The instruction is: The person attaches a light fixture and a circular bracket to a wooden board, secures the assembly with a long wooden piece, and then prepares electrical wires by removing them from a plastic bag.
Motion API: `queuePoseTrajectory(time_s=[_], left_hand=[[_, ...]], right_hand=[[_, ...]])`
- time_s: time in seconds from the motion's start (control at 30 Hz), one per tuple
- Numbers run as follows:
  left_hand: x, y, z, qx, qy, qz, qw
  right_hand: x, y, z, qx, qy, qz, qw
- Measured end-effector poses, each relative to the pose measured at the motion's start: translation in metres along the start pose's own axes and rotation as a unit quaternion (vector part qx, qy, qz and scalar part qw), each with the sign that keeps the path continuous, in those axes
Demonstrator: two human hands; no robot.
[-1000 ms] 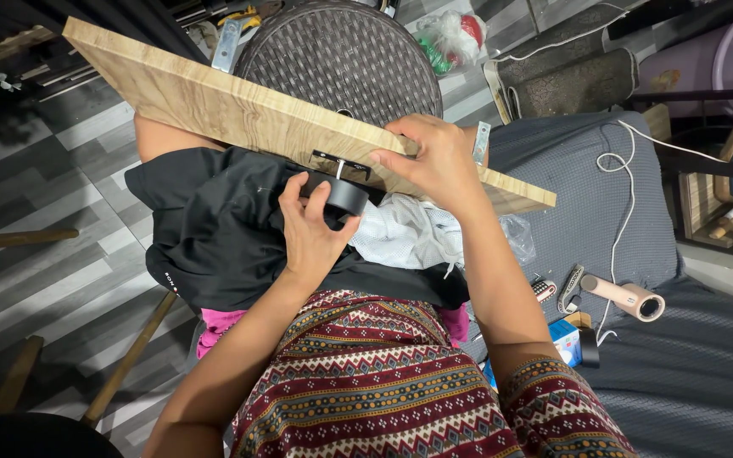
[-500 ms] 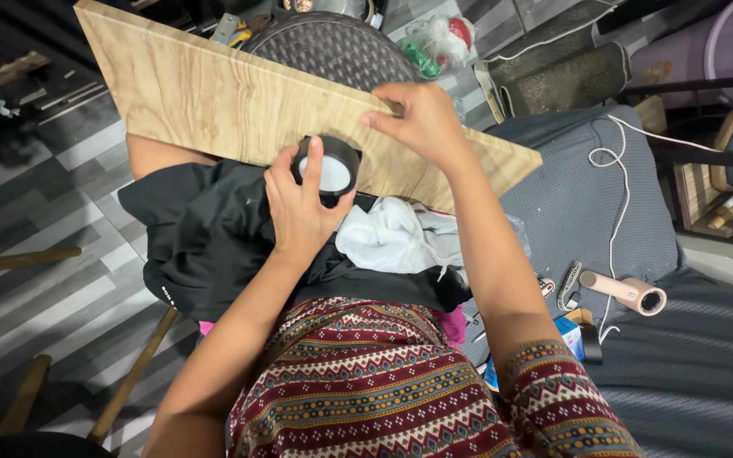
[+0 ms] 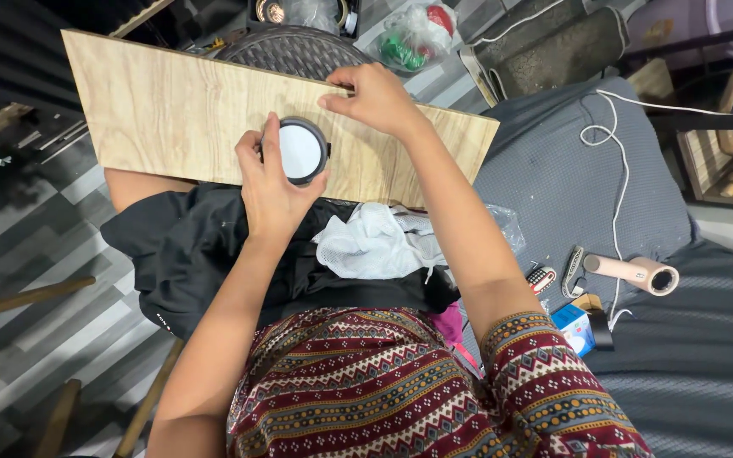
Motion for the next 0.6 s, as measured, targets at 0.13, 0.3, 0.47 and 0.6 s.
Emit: queuePoseTrajectory(time_s=[0.13, 0.3, 0.47, 0.6], left_hand=[[-0.001, -0.002, 0.003, 0.020, 0.000, 0.006, 1.000], [0.006, -0.009, 0.001, 0.023, -0.006, -0.020, 1.000], [0.002, -0.012, -0.005, 0.003, 0.006, -0.036, 0.999], [-0.009, -0.012, -0.015, -0.054, -0.010, 0.016, 0.998]], right_hand=[[-0.001, 0.001, -0.001, 0.007, 0.017, 0.000, 1.000], [0.003, -0.002, -0.002, 0.012, 0.020, -0.017, 1.000], [0.013, -0.008, -0.006, 0.008, -0.008, -0.012, 1.000], [0.010, -0.011, -0.010, 0.025, 0.038, 0.017, 0.999]])
Point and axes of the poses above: each hand's wrist, its own z-axis away from the middle knuckle, its own y-axis out of the back of the hand, x = y × z, the point moved 8 cm from there along -z, towards the middle knuckle, and after that the axes turned 7 degrees about -x, right-handed, at the moved point
